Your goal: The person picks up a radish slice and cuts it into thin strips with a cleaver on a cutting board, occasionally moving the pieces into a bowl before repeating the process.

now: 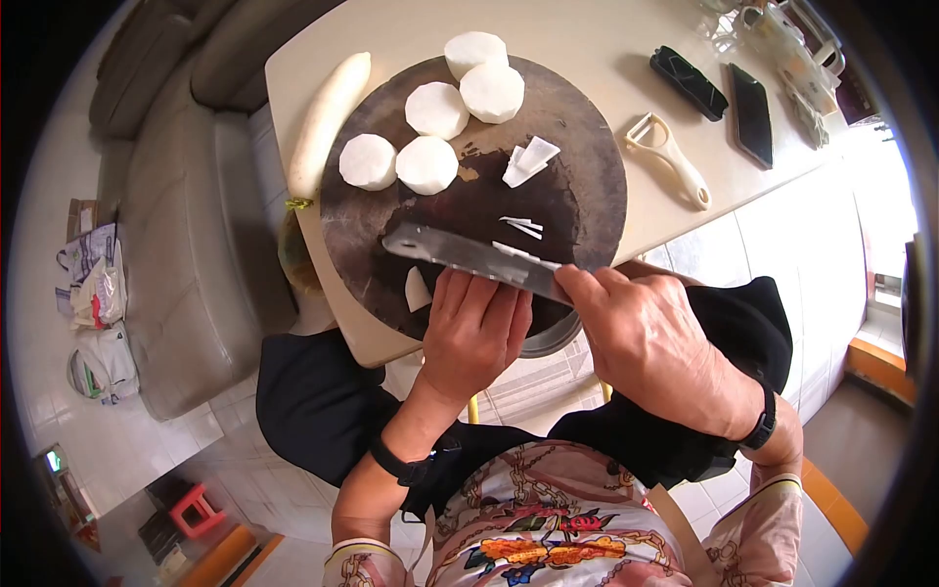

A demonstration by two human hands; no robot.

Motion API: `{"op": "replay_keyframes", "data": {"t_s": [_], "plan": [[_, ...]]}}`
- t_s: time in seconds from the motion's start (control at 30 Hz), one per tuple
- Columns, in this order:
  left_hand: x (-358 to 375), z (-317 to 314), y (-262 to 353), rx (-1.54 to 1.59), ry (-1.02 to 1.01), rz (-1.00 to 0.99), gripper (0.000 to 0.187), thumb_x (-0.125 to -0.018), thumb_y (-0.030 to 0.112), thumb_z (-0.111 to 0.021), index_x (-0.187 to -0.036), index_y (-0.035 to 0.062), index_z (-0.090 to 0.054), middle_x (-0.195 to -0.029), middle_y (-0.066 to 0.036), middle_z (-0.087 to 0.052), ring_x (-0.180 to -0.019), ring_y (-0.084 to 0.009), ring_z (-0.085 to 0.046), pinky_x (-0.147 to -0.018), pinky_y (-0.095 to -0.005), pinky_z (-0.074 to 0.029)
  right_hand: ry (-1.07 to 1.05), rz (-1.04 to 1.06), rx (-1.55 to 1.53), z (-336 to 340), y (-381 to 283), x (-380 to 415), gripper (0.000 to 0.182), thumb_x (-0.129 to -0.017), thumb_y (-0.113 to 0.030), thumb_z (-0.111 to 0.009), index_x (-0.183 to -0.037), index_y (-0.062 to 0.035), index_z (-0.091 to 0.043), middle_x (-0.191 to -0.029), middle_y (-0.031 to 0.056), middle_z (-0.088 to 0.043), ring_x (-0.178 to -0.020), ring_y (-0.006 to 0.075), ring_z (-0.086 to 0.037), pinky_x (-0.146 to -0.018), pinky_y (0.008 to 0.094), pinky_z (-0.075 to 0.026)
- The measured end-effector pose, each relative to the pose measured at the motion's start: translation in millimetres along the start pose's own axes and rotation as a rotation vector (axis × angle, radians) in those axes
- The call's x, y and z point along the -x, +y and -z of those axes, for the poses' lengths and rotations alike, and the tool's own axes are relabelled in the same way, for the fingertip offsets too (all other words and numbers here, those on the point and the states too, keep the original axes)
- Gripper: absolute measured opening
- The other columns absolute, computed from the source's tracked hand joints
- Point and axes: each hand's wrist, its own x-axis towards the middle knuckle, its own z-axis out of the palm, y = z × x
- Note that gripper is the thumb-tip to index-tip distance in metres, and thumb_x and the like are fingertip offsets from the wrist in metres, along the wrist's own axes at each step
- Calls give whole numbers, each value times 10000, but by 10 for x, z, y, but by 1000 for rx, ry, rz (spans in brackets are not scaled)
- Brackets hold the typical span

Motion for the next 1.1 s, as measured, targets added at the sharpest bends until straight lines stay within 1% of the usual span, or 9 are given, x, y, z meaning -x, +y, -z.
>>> {"op": "replay_keyframes", "data": {"t_s": [0.23,0.3,0.37,0.43,0.47,0.63,0.7,0.97,1.1], "plan": [[26,-4,-16,15,-28,2,212,-823,89,-712,-1001,-24,-693,-1073,-161,-627,-984,-382,-612,-918,-526,-483,-14,-29,57,-26,-62,-8,285,-724,14,-614,-994,86,-562,-736,176,-627,-601,310,-668,-507,383,-527],[33,-7,-18,10,-21,-12,217,-817,84,-715,-1002,-26,-691,-1078,-162,-626,-984,-383,-612,-916,-524,-486,-96,-74,96,-22,-128,-57,413,-755,56,-577,-1164,105,-546,-755,174,-612,-637,345,-645,-566,420,-510],[34,-10,-18,-15,-15,-7,221,-817,64,-709,-1012,-38,-686,-1084,-163,-622,-1001,-381,-605,-911,-518,-494,-90,-65,85,-25,-114,-99,406,-753,52,-575,-1155,97,-549,-766,178,-617,-636,347,-648,-568,426,-515],[12,-15,-10,16,-4,-4,225,-818,57,-706,-1017,-46,-683,-1084,-164,-620,-1007,-382,-601,-907,-516,-497,45,-1,164,-70,-56,-123,247,-733,3,-618,-955,99,-570,-707,172,-626,-591,277,-675,-493,359,-532],[4,-14,-8,46,8,5,230,-818,50,-704,-1022,-53,-680,-1084,-165,-618,-1013,-382,-596,-903,-514,-500,51,-30,80,-66,-8,-99,195,-734,18,-601,-917,67,-553,-705,182,-623,-597,321,-662,-511,397,-528],[-14,19,7,35,1,1,235,-813,51,-707,-1020,-56,-679,-1069,-164,-611,-1001,-377,-592,-892,-499,-504,12,-41,-87,-14,40,20,201,-706,57,-575,-903,44,-533,-711,199,-618,-621,394,-635,-564,459,-510],[-15,24,4,33,-17,1,237,-808,52,-712,-1018,-53,-680,-1064,-164,-610,-995,-378,-592,-887,-495,-506,-61,-85,-74,1,42,41,248,-796,51,-616,-1041,53,-579,-720,159,-617,-669,368,-624,-619,429,-500],[-3,0,-10,-8,-6,-16,233,-801,28,-707,-1021,-46,-684,-1067,-157,-613,-988,-376,-598,-849,-482,-513,-43,-35,-21,4,-13,-81,330,-692,83,-585,-1019,51,-562,-703,164,-593,-649,384,-624,-582,446,-493],[-30,-9,-15,24,27,-27,235,-807,25,-703,-1028,-54,-682,-1081,-153,-619,-1001,-357,-606,-851,-460,-523,2,-70,-39,-17,88,-92,201,-725,57,-596,-921,43,-554,-652,185,-597,-632,391,-636,-569,450,-503]]}}
